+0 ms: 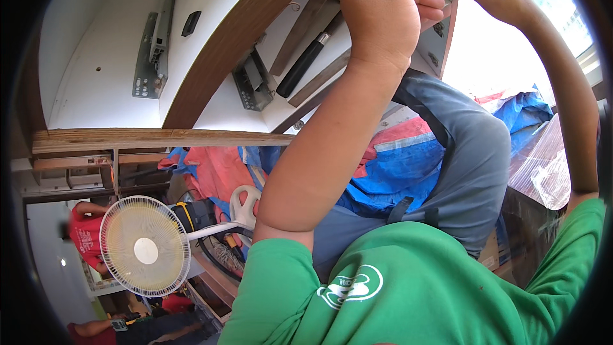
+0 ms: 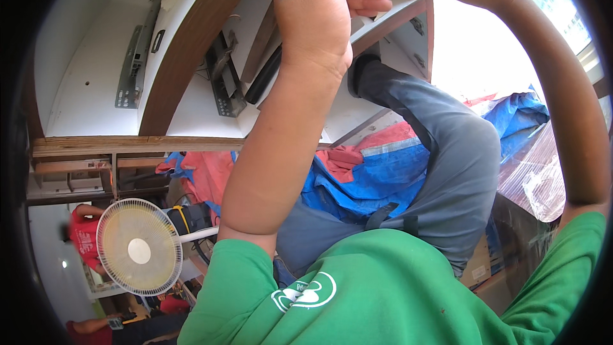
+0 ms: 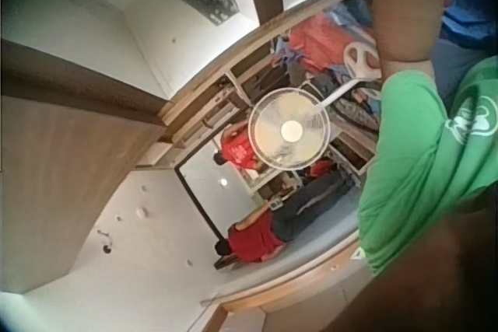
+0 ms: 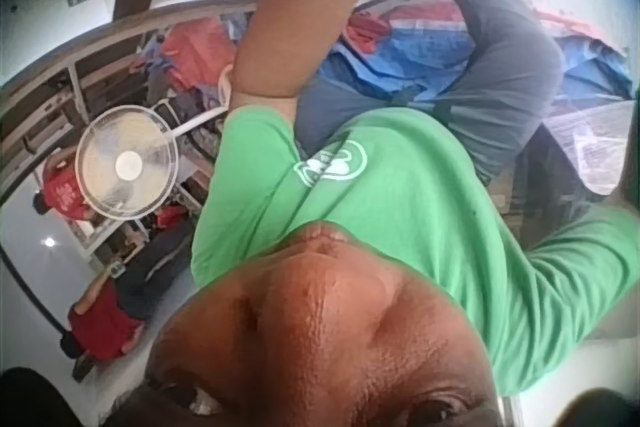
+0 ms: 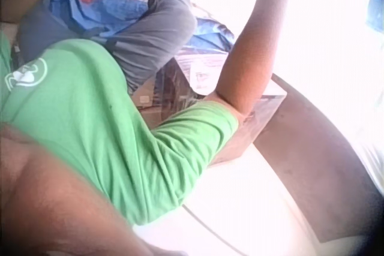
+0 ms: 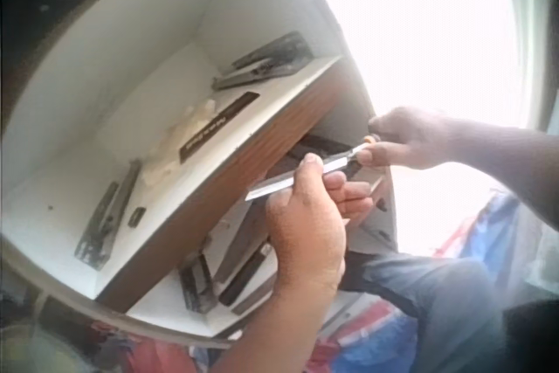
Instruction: The person assembles a wooden cabinet by attaching a metal hinge to the interior using a screwdriver. They position the hinge, align it, and tighten screws to secure it in place.
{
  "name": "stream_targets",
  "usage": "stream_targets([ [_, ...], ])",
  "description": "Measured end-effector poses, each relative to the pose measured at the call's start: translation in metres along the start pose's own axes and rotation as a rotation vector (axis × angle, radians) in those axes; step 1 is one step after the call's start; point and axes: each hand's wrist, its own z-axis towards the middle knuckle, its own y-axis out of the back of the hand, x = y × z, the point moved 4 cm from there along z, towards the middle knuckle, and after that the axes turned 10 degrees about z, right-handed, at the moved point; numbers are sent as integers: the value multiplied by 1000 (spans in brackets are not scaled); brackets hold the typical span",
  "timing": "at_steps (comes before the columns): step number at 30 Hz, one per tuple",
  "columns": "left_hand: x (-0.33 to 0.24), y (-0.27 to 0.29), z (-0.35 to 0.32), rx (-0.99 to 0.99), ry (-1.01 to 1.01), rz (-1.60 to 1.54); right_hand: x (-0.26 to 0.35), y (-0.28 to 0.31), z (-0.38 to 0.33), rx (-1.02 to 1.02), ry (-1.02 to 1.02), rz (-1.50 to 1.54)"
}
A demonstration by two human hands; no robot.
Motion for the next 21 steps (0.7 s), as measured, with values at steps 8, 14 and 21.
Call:
stream_targets([
  [8, 12, 81, -13, -173, -181, -82, 56, -46, 25, 42, 287, -215],
  [14, 15, 36, -8, 53, -172, -72, 15, -32, -4, 85, 11, -2],
  [21, -9, 15, -6, 116, -12, 88, 1, -17, -10, -23, -52, -9],
])
